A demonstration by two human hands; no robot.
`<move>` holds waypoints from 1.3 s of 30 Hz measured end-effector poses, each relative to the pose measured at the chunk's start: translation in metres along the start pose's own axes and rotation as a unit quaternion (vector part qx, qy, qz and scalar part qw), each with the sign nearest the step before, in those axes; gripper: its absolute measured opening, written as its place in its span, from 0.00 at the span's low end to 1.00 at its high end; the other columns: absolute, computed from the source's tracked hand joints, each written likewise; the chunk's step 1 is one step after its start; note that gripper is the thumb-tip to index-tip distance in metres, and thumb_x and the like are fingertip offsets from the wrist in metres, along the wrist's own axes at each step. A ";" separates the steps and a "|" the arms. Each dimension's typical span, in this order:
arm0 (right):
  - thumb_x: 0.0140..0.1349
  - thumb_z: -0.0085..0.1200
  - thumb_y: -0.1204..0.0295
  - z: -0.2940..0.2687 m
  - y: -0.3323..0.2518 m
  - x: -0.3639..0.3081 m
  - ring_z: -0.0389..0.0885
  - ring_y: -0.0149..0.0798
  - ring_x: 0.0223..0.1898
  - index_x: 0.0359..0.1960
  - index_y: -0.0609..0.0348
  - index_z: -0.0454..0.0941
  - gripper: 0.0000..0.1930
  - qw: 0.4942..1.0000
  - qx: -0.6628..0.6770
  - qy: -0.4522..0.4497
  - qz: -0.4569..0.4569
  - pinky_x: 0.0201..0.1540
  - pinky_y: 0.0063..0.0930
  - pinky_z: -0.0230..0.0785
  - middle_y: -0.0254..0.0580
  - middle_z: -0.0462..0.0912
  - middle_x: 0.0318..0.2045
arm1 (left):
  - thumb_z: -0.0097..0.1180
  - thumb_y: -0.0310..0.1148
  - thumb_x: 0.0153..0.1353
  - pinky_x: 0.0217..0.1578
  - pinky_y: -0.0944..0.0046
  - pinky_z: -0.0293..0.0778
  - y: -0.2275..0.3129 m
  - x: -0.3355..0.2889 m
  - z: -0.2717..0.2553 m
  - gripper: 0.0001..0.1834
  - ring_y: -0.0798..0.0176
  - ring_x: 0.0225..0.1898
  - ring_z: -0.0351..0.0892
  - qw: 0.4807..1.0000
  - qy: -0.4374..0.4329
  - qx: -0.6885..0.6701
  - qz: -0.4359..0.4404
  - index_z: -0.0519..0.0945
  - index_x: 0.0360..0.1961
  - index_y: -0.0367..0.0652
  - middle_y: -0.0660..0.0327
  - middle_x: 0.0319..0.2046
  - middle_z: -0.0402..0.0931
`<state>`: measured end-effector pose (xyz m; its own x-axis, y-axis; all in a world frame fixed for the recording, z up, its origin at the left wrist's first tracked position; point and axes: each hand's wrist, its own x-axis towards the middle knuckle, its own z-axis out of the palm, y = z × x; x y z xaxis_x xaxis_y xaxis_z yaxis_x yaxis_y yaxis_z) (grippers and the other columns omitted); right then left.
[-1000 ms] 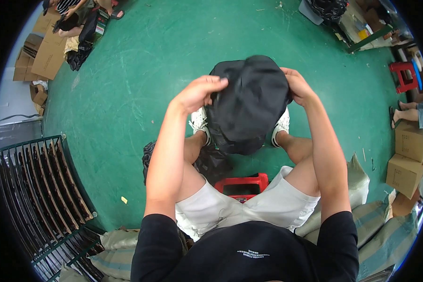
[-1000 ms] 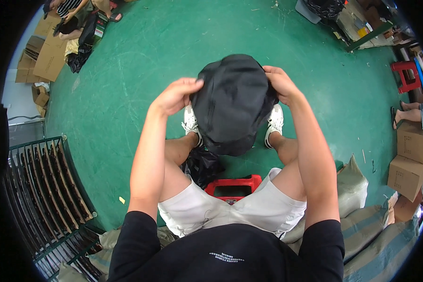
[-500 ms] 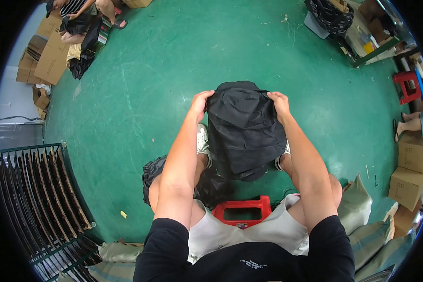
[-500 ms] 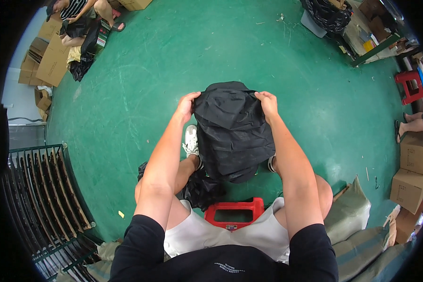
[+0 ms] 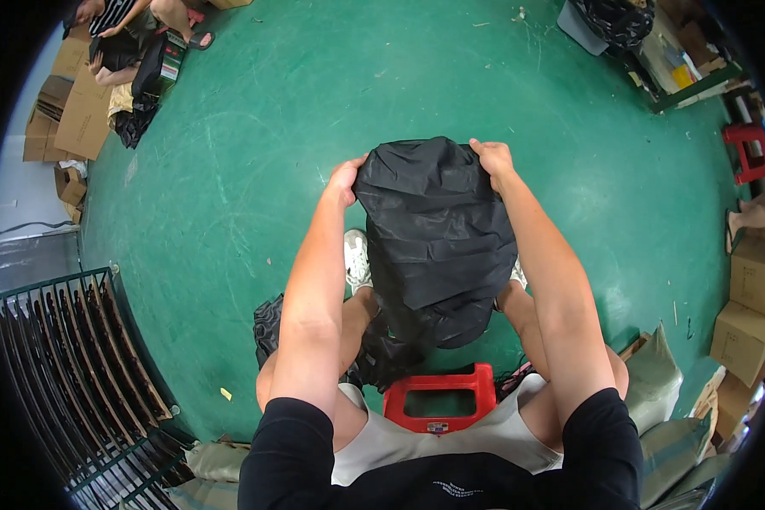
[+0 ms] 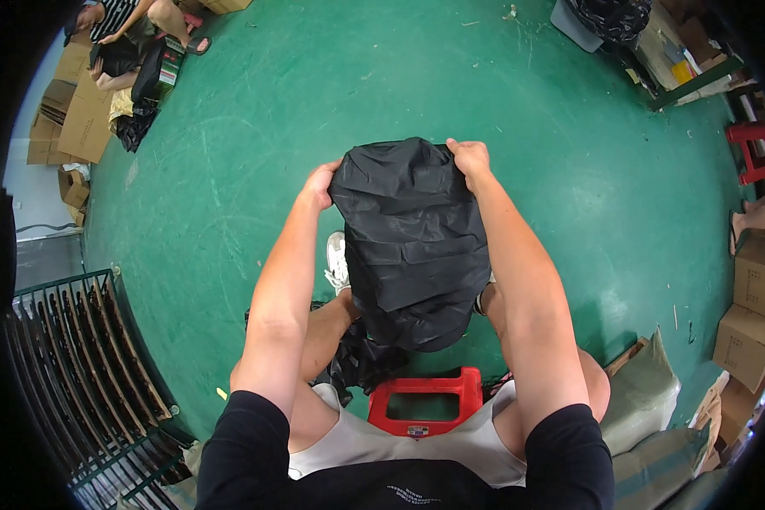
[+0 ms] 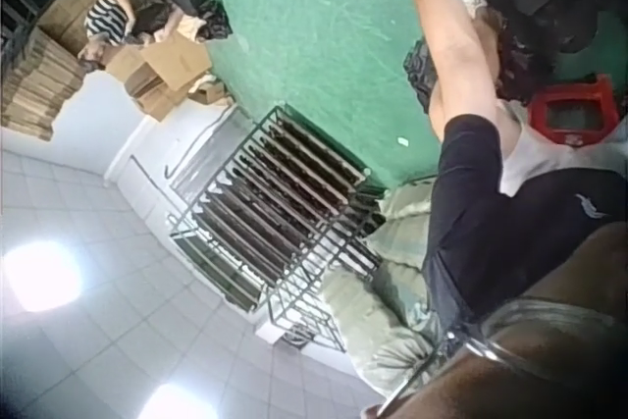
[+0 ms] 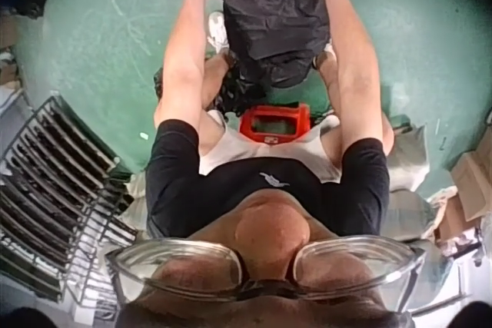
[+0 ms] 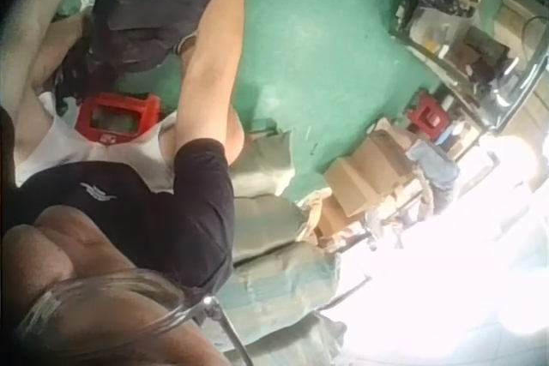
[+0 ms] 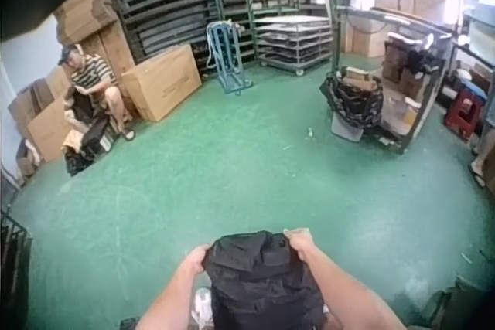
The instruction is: Inspecting and folding black elasticized fabric covers in an industrial setting.
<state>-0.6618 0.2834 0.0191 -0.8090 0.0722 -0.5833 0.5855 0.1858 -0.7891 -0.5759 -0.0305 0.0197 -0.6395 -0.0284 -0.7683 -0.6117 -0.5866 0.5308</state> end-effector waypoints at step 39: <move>0.62 0.60 0.58 -0.043 0.150 -0.252 0.76 0.52 0.57 0.51 0.64 0.79 0.23 0.966 -0.047 0.206 0.151 0.58 0.39 0.67 0.56 0.80 0.52 | 0.68 0.44 0.55 0.46 0.57 0.73 -0.245 -0.214 0.005 0.24 0.53 0.42 0.82 0.875 0.395 0.256 0.112 0.82 0.40 0.31 0.48 0.37 0.83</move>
<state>-0.3720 0.3351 0.0565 -0.5652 0.5166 -0.6431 0.8065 0.1823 -0.5624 -0.2918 0.1227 0.0556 -0.3733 -0.7653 -0.5244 -0.7692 -0.0607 0.6361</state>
